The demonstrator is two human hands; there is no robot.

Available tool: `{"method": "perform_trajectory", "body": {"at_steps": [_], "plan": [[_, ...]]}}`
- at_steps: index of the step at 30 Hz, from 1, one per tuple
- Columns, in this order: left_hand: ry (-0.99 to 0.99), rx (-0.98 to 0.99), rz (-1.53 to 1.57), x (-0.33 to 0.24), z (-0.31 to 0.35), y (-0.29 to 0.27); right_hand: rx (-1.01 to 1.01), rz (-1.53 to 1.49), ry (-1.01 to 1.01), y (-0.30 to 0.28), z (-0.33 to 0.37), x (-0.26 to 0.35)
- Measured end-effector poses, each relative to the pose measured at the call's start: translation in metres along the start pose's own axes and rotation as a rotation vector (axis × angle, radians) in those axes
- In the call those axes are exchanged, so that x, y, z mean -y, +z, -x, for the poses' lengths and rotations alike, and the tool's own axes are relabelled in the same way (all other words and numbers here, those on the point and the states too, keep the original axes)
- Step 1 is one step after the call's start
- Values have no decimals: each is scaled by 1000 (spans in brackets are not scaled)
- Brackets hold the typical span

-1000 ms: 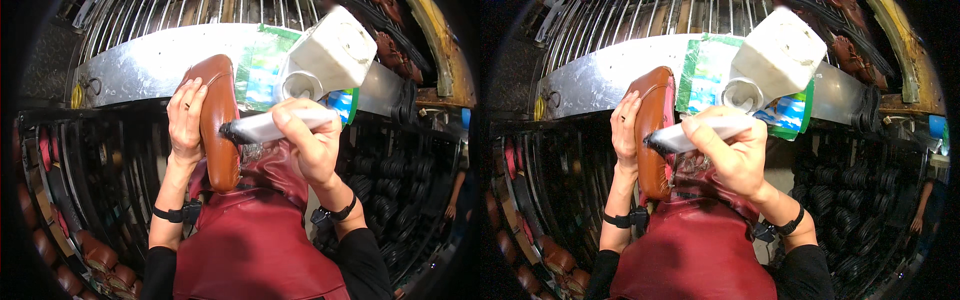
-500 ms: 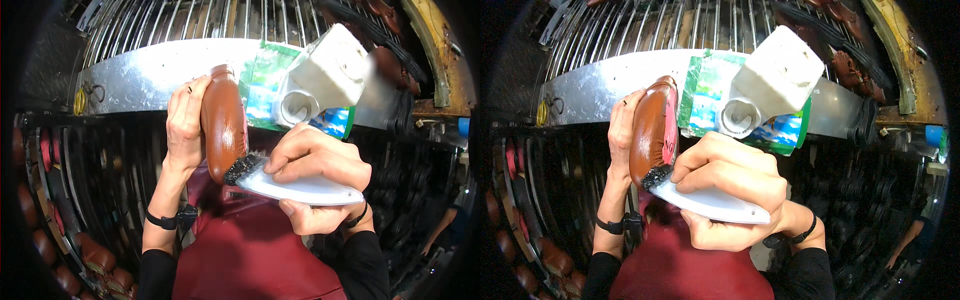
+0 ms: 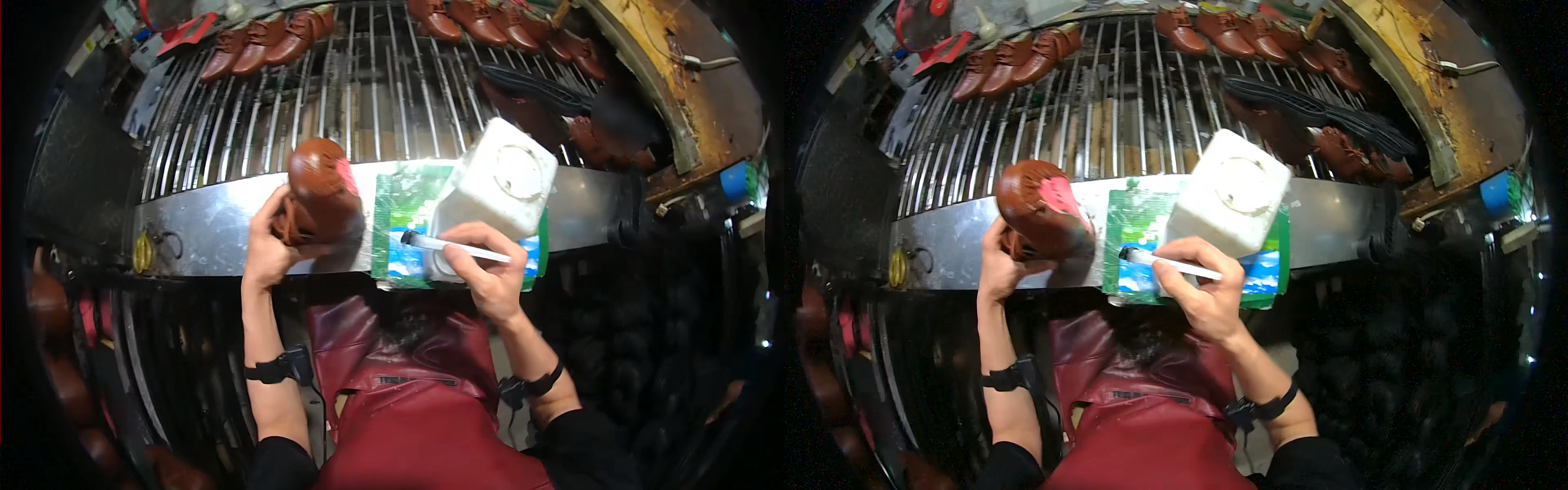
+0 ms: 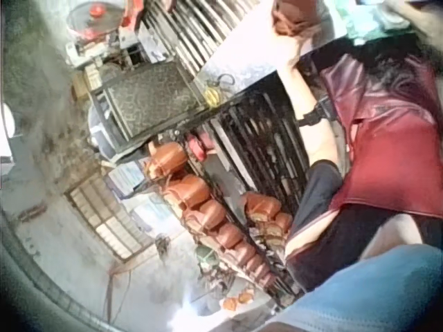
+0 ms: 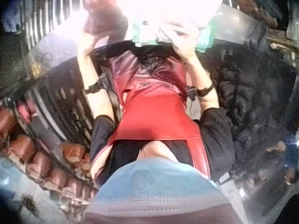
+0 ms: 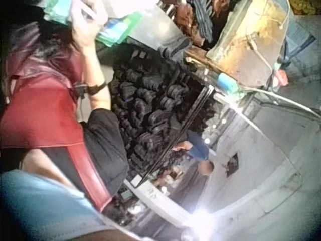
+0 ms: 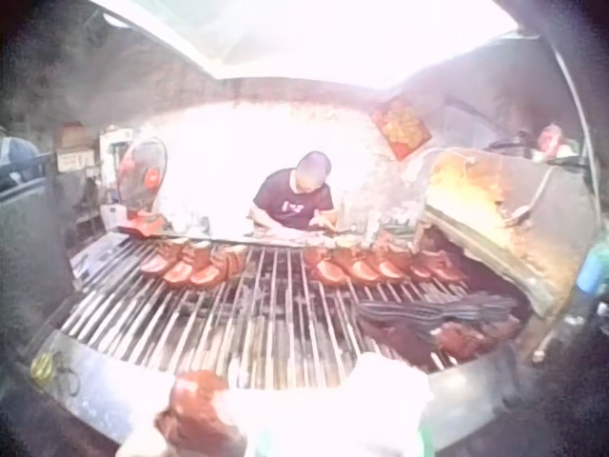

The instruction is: Applying adhesive to shoe uppers and preparing soles for assembly in a manufacturing facility.

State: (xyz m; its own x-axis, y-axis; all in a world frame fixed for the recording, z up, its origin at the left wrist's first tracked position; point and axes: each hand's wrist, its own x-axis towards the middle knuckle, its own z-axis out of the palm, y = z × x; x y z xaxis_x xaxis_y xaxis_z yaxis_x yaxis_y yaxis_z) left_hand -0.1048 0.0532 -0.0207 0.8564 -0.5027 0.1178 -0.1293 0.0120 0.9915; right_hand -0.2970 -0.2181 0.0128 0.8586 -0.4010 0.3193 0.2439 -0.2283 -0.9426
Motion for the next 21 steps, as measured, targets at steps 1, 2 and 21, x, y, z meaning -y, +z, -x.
{"method": "perform_trajectory", "body": {"at_steps": [1, 2, 21], "plan": [[-87, -97, 54, 12, 0, -9, -120, -73, 109, -3, 14, -2], [-190, -190, 102, 22, 6, -10, -246, -144, 228, -4, 31, 0], [-134, -145, 274, 32, 159, 20, -459, -738, 635, -4, 29, 7]]}}
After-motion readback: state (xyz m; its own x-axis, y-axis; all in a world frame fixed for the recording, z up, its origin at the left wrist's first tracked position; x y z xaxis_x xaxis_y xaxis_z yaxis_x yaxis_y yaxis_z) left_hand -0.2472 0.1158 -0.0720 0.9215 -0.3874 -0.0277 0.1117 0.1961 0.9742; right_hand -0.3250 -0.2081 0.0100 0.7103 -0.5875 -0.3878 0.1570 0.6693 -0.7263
